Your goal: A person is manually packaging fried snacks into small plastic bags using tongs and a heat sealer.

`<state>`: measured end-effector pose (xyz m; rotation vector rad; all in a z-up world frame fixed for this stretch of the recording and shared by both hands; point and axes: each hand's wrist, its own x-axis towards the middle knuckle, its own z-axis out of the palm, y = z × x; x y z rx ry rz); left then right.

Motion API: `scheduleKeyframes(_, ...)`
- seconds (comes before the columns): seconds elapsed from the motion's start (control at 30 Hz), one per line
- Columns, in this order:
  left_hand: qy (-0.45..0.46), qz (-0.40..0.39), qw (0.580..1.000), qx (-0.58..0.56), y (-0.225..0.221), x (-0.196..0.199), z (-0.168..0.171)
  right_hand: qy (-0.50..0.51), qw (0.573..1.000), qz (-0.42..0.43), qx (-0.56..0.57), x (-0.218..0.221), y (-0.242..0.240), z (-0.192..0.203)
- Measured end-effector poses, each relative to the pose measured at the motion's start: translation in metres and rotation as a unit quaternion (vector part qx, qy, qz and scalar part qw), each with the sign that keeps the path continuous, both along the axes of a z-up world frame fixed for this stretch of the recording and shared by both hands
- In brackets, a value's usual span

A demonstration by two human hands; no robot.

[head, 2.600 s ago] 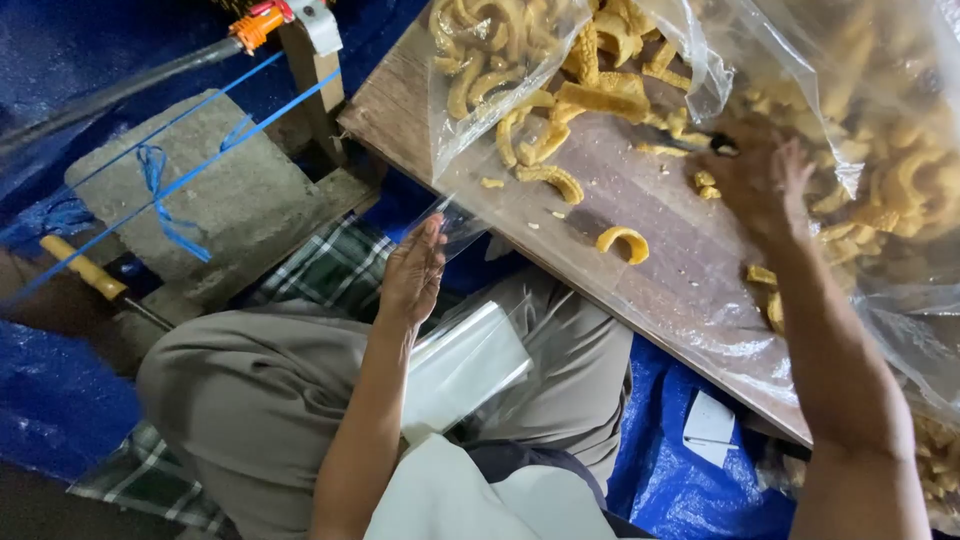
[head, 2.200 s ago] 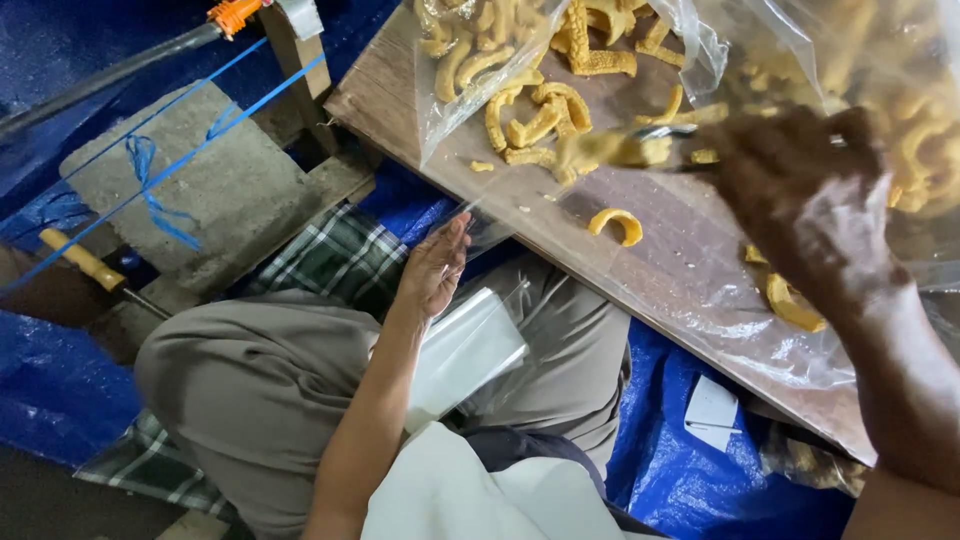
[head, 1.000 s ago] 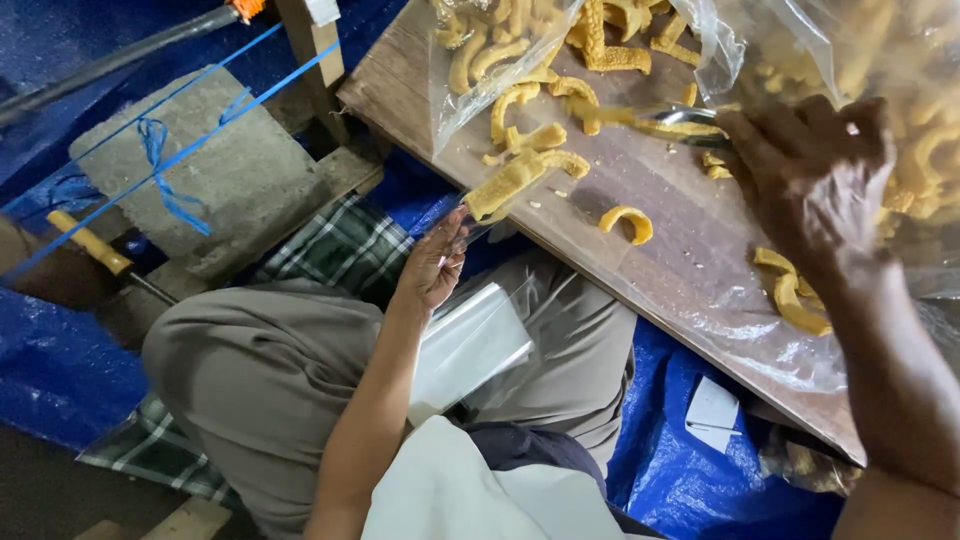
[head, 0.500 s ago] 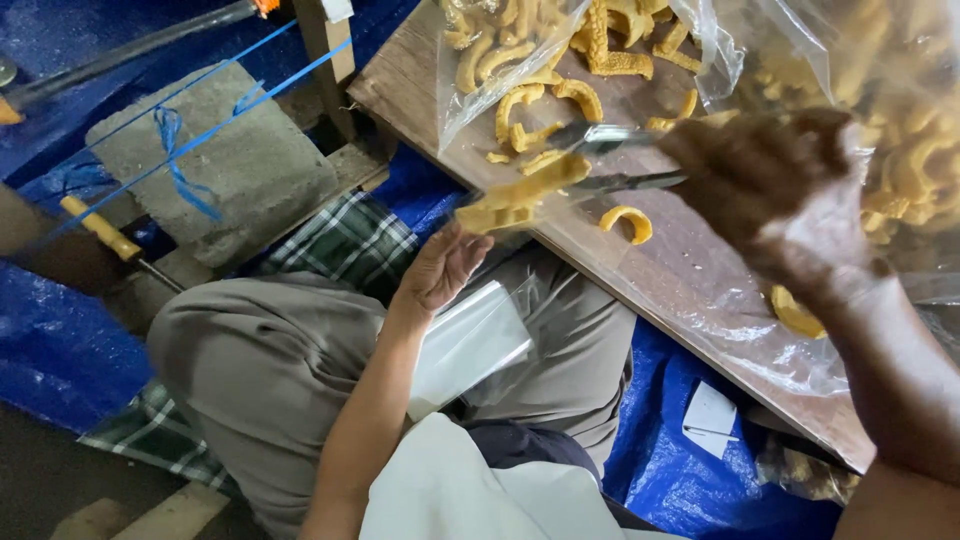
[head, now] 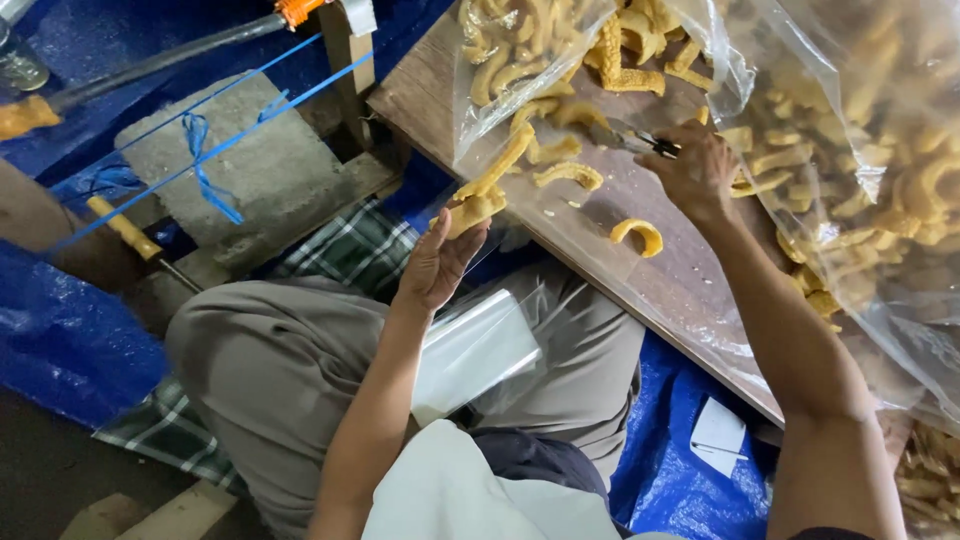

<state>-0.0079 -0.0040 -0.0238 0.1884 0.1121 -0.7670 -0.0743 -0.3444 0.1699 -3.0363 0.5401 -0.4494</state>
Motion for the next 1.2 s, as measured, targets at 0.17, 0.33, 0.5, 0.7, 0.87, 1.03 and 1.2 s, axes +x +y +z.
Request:
scheduleKeyframes(0.17,0.004,-0.001,1.000,-0.007,0.009,0.003,0.014,-0.038,0.996,0.058,-0.048,-0.015,-0.001,0.025)
scheduleKeyframes(0.33,0.003,-0.041,0.998,-0.047,0.002,0.000,0.014,-0.072,0.987,0.136,-0.054,-0.059,0.061,0.095)
scheduleKeyframes(0.5,0.024,-0.073,0.996,-0.041,-0.006,-0.011,0.015,-0.089,0.915,0.220,-0.325,-0.075,0.089,0.109)
scheduleKeyframes(0.7,-0.005,-0.066,0.998,-0.020,-0.002,-0.015,0.016,-0.127,0.874,0.275,-0.379,-0.076,0.101,0.120)
scheduleKeyframes(0.87,-0.011,-0.075,0.996,-0.039,0.003,-0.016,0.036,-0.089,0.898,0.294,-0.316,-0.083,0.102,0.132)
scheduleKeyframes(1.03,-0.049,-0.138,0.988,-0.054,0.000,-0.024,0.036,-0.089,0.855,0.284,-0.425,-0.091,0.108,0.137)
scheduleKeyframes(1.2,-0.043,-0.109,0.991,-0.065,-0.002,-0.028,0.041,-0.052,0.864,0.314,-0.389,-0.094,0.122,0.155)
